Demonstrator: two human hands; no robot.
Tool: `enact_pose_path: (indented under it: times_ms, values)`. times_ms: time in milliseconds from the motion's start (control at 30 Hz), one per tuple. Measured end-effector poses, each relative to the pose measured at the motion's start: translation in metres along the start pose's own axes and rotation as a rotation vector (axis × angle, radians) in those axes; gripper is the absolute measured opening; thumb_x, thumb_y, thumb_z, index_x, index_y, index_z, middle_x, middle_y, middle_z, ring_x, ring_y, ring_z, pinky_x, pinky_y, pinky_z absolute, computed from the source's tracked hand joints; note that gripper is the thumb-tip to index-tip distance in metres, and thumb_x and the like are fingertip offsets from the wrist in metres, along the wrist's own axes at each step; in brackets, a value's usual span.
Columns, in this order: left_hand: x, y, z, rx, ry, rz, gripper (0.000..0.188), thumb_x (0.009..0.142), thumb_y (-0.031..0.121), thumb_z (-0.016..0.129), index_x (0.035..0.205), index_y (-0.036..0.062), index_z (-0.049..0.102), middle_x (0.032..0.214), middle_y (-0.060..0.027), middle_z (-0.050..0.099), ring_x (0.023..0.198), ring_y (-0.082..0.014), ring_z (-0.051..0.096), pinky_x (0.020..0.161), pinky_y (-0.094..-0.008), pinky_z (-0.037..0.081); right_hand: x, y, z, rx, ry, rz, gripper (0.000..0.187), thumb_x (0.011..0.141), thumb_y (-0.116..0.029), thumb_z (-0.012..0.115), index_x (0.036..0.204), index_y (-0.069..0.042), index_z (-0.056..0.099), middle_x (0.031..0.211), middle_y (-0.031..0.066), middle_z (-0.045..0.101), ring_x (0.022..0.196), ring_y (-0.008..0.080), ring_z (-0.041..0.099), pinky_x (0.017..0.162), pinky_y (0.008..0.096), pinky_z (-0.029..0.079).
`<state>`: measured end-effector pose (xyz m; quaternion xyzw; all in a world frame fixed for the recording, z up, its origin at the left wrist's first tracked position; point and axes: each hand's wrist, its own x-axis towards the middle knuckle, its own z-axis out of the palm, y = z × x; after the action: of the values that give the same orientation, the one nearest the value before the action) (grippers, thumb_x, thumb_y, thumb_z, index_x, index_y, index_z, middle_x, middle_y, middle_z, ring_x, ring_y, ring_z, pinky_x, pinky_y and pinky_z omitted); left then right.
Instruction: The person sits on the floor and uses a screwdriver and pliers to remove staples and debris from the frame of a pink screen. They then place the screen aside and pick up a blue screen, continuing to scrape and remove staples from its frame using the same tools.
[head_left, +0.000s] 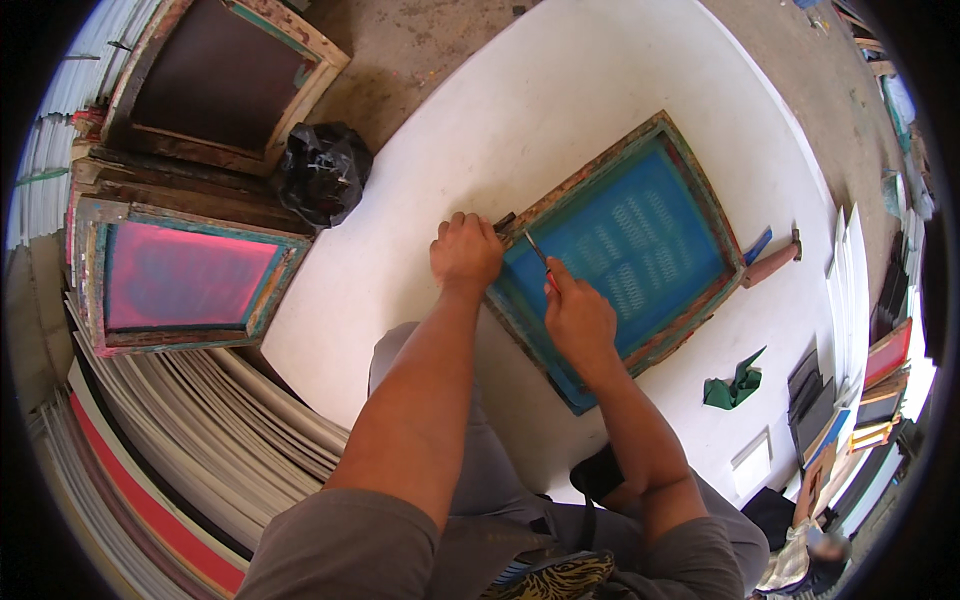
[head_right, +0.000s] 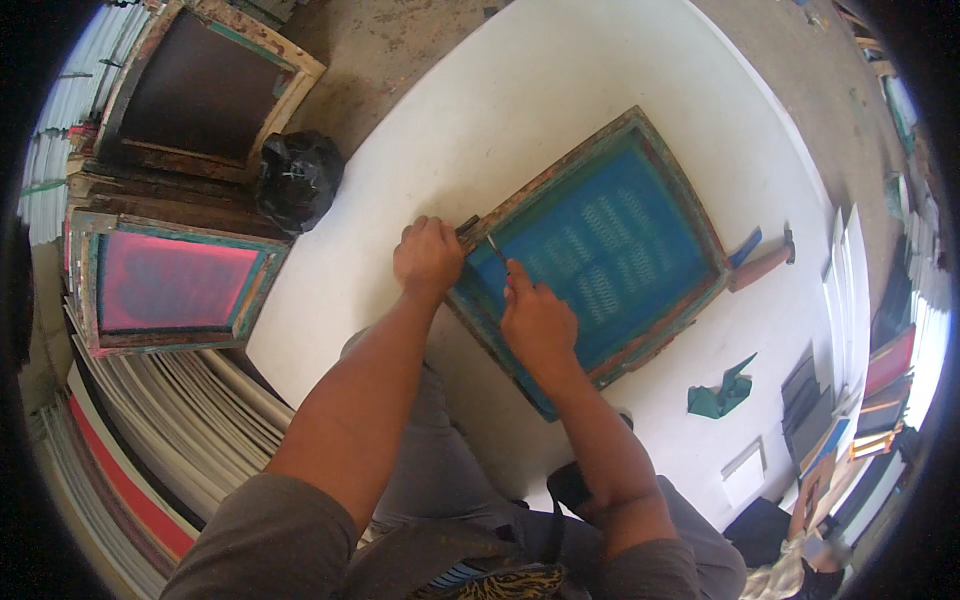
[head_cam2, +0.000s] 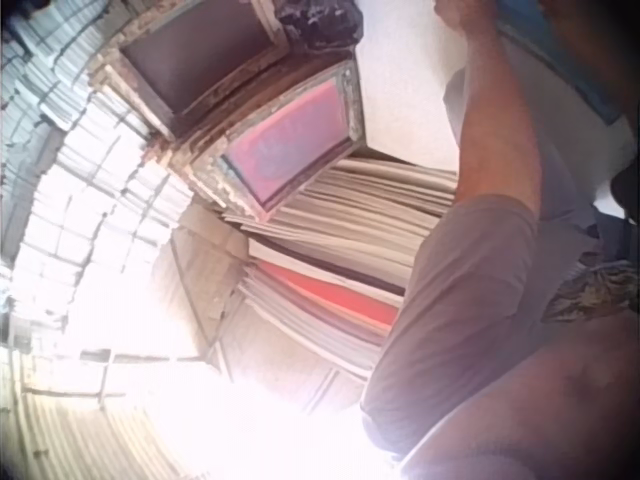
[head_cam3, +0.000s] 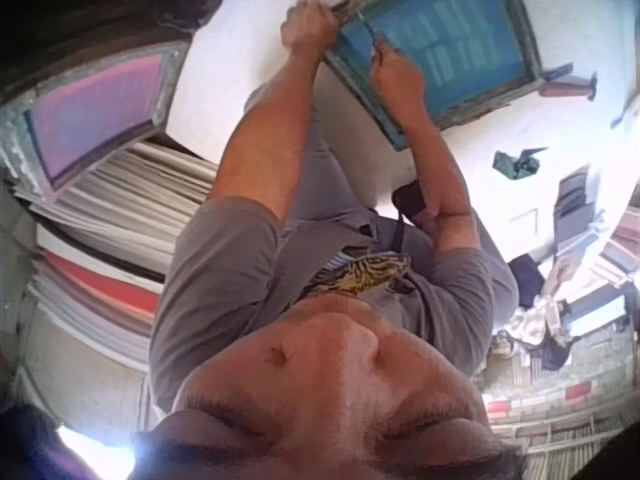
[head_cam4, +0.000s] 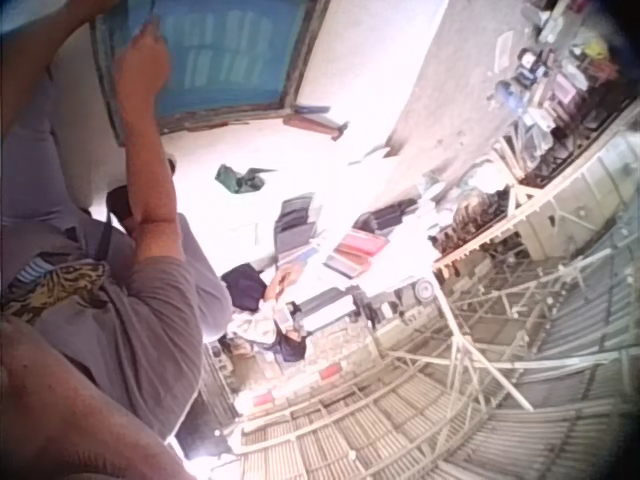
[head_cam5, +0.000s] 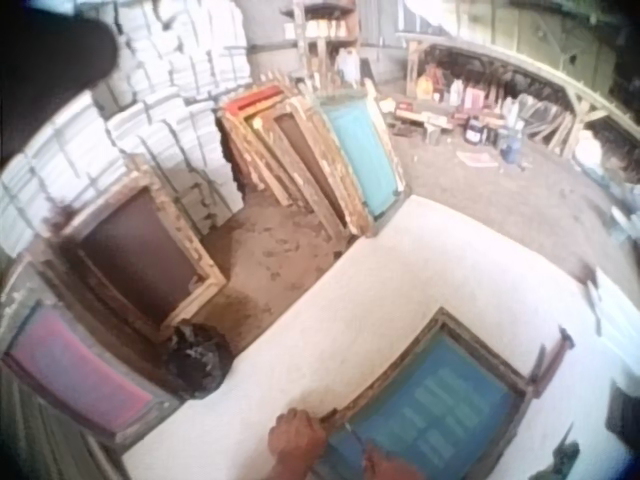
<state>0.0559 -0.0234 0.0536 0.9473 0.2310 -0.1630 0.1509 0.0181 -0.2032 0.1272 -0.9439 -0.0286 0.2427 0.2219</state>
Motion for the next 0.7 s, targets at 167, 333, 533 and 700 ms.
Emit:
enact_pose_path:
  times_ms: [167, 333, 533, 700]
  values:
    - [-0.002, -0.004, 0.002, -0.031, 0.060, 0.034, 0.036, 0.106, 0.030, 0.045, 0.101, 0.0078, 0.072, 0.113, -0.0100, 0.069, 0.109, -0.0310, 0.064, 0.088, -0.0472, 0.056, -0.011, 0.012, 0.006, 0.080, 0.031, -0.023, 0.040, 0.103, -0.028, 0.059, 0.142, -0.021, 0.061, 0.094, 0.0178, 0.072, 0.081, 0.0406, 0.072, 0.070, 0.0522, 0.057]
    - [-0.001, -0.002, 0.001, -0.009, 0.069, 0.039, 0.037, 0.106, 0.030, 0.045, 0.098, 0.0070, 0.072, 0.111, -0.0106, 0.069, 0.106, -0.0318, 0.065, 0.087, -0.0470, 0.056, -0.012, 0.012, 0.006, 0.059, 0.051, -0.015, 0.039, 0.104, -0.029, 0.059, 0.142, -0.021, 0.061, 0.092, 0.0180, 0.072, 0.082, 0.0406, 0.072, 0.071, 0.0518, 0.057]
    - [0.000, -0.001, 0.001, -0.005, 0.062, 0.025, 0.037, 0.106, 0.031, 0.045, 0.099, 0.0071, 0.072, 0.112, -0.0107, 0.069, 0.107, -0.0317, 0.065, 0.087, -0.0461, 0.057, -0.010, 0.010, 0.002, 0.087, 0.079, -0.033, 0.038, 0.105, -0.030, 0.057, 0.141, -0.021, 0.062, 0.092, 0.0183, 0.072, 0.082, 0.0407, 0.072, 0.072, 0.0518, 0.057]
    - [0.000, -0.002, 0.003, -0.006, 0.057, 0.028, 0.037, 0.106, 0.031, 0.044, 0.101, 0.0077, 0.072, 0.113, -0.0104, 0.069, 0.108, -0.0309, 0.065, 0.087, -0.0458, 0.057, -0.007, 0.005, 0.000, 0.048, 0.035, -0.002, 0.038, 0.105, -0.030, 0.057, 0.142, -0.021, 0.062, 0.093, 0.0185, 0.072, 0.083, 0.0410, 0.072, 0.073, 0.0517, 0.057]
